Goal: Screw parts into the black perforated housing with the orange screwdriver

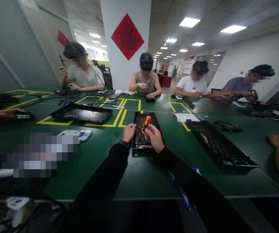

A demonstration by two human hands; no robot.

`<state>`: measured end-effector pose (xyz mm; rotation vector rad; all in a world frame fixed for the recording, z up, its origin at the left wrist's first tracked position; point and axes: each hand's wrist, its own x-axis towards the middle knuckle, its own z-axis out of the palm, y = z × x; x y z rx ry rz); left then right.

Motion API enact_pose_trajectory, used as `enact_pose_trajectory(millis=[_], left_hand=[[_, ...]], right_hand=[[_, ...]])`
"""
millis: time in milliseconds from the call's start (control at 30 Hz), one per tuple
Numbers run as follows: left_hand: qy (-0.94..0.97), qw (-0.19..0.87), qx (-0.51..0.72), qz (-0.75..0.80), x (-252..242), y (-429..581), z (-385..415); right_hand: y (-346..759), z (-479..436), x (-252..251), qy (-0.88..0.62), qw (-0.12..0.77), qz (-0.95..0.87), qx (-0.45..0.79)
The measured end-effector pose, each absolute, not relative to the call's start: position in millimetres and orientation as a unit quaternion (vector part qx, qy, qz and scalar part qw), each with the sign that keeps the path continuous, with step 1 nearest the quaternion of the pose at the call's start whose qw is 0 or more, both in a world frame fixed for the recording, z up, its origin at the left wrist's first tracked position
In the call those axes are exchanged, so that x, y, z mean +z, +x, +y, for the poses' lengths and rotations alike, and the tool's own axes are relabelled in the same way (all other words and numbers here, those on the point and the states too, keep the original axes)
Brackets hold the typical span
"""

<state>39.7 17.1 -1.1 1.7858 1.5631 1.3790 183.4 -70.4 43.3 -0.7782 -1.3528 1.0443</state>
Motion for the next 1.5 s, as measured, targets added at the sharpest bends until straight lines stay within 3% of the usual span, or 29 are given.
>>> enact_pose_trajectory(millis=[1500], left_hand=[[0.633,0.205,0.495,0.559,-0.4,40.0,16.7]], right_hand=[[182.7,-70.4,42.8,-0.349,0.605,-0.559,0.446]])
